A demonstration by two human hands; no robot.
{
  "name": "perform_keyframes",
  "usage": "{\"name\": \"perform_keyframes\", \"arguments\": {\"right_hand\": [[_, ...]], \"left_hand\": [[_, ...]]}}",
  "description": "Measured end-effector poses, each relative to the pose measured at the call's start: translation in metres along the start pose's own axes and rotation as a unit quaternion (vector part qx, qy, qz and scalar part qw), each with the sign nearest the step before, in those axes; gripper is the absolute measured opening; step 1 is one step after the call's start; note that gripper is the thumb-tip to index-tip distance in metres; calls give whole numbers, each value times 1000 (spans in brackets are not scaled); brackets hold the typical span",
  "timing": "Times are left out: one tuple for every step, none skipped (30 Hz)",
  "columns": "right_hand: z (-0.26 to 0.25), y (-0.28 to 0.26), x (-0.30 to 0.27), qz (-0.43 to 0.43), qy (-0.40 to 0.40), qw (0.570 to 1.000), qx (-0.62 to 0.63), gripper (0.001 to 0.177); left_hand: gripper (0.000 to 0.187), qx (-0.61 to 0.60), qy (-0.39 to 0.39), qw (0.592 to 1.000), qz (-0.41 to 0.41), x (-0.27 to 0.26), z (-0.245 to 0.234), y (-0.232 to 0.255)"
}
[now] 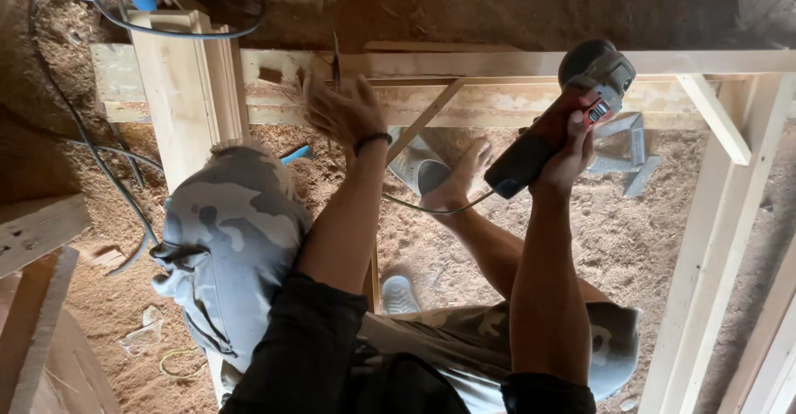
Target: The person uses a circular saw to cut wood and then uses an angle grinder to sand the edges of a wooden frame.
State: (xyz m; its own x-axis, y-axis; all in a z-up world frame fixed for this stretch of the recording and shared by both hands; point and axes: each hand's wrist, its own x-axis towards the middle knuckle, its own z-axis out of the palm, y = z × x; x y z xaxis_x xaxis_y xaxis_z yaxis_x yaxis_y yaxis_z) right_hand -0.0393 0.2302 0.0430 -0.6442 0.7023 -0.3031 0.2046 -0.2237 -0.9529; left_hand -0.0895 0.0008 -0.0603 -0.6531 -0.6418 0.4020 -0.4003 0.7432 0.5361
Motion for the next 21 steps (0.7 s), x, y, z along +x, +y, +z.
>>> {"name": "perform_keyframes", "arguments": {"right_hand": [[1,5,3,-7,-1,1000,16,46],[3,11,6,-14,0,999,33,50],[9,10,11,-16,-1,999,34,50],[10,10,10,-19,-30,999,8,54],[10,10,11,-23,-59,998,-18,58],[19,5,3,-24,-59,998,-17,58],[28,1,-5,-29,-59,998,6,50],[40,-5,-13,-34,-60,997,31,43],[44,-8,-17,-37,-61,997,33,43],[49,-10,-21,-33,-72,996,33,41],[54,-13,-25,-29,-83,996,33,39],[54,-11,-25,-30,-83,995,35,39],[54,-9,-25,-33,-93,995,25,38],[52,-8,-25,-36,-102,994,12,37],[54,-9,-29,-38,-102,994,13,37],[54,-11,-33,-42,-102,994,12,35],[55,-14,-37,-46,-102,994,10,33],[57,-18,-40,-49,-102,993,13,33],[59,-23,-43,-46,-99,994,5,32],[59,-28,-46,-43,-94,995,-3,31],[58,-31,-46,-48,-92,995,-1,31]], "left_hand": [[63,27,-69,989,-128,4,4,-4],[60,52,-138,957,-252,8,10,-9],[60,50,-136,957,-252,18,20,-11],[60,38,-125,947,-295,23,27,-15],[61,27,-113,934,-337,28,34,-19],[61,25,-113,934,-337,28,33,-20],[61,2,-139,926,-350,28,31,-21],[61,-22,-162,918,-362,31,30,-21],[61,-25,-160,918,-361,29,22,-23],[65,-36,-194,902,-385,27,14,-26],[70,-48,-227,883,-408,25,6,-28],[70,-49,-226,884,-406,27,9,-32],[71,-42,-234,886,-397,28,12,-36],[71,-36,-242,888,-389,28,15,-39],[71,-38,-242,888,-389,29,10,-37],[75,-52,-269,876,-397,29,5,-35],[79,-66,-296,863,-405,29,-1,-33],[79,-69,-295,864,-403,27,-6,-38],[59,-77,-252,866,-425,26,-11,-43],[49,-85,-211,866,-445,23,-17,-47],[49,-90,-212,867,-443,27,-17,-40]]}}
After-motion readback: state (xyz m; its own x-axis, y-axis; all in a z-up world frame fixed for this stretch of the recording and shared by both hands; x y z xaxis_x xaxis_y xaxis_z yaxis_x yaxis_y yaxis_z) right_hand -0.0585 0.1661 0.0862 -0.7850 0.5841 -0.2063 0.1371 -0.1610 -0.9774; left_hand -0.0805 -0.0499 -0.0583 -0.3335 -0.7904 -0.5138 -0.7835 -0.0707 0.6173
